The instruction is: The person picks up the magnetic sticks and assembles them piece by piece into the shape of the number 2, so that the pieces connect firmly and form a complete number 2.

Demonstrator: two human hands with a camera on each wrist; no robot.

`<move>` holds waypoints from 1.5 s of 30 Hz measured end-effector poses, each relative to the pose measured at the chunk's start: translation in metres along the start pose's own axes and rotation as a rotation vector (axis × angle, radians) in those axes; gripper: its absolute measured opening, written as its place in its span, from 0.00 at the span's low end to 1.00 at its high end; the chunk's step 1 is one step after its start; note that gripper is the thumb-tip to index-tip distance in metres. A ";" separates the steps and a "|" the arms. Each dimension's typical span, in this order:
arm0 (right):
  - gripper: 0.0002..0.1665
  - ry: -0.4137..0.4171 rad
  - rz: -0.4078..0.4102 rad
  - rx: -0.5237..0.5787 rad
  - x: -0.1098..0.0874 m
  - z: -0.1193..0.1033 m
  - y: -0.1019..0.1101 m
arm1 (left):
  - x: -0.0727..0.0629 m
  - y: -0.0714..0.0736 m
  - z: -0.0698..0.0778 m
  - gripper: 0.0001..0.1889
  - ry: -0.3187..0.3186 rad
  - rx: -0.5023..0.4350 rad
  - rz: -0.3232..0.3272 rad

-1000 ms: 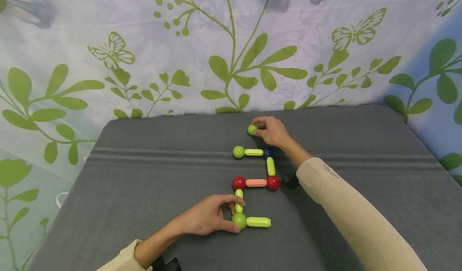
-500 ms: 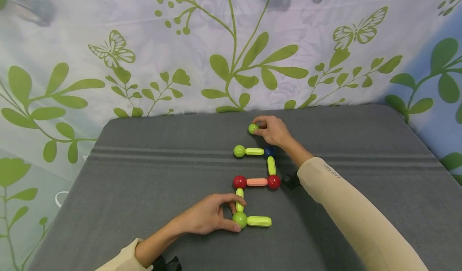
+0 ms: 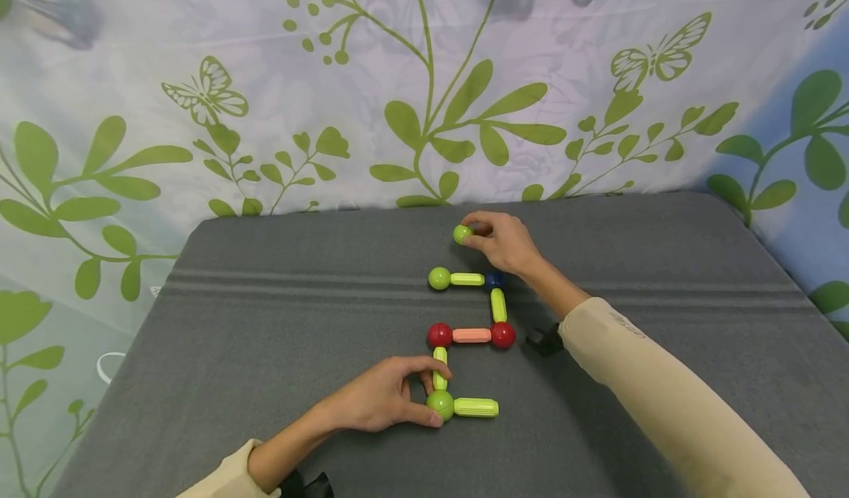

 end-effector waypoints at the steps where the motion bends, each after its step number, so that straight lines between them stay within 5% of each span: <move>1: 0.19 0.007 0.004 0.007 -0.002 -0.002 0.002 | 0.000 0.000 0.000 0.23 0.001 0.000 0.000; 22: 0.17 0.244 0.010 0.067 -0.104 -0.031 0.023 | 0.002 -0.001 0.001 0.23 -0.009 0.015 0.003; 45: 0.14 0.251 -0.151 0.108 -0.191 -0.020 0.003 | 0.000 -0.001 0.001 0.23 0.007 -0.002 0.001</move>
Point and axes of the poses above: each hand's wrist, its own x-axis towards the middle knuckle, its own y-axis out of the back of the hand, z = x × y, the point moved 9 cm from there along x, towards the middle knuckle
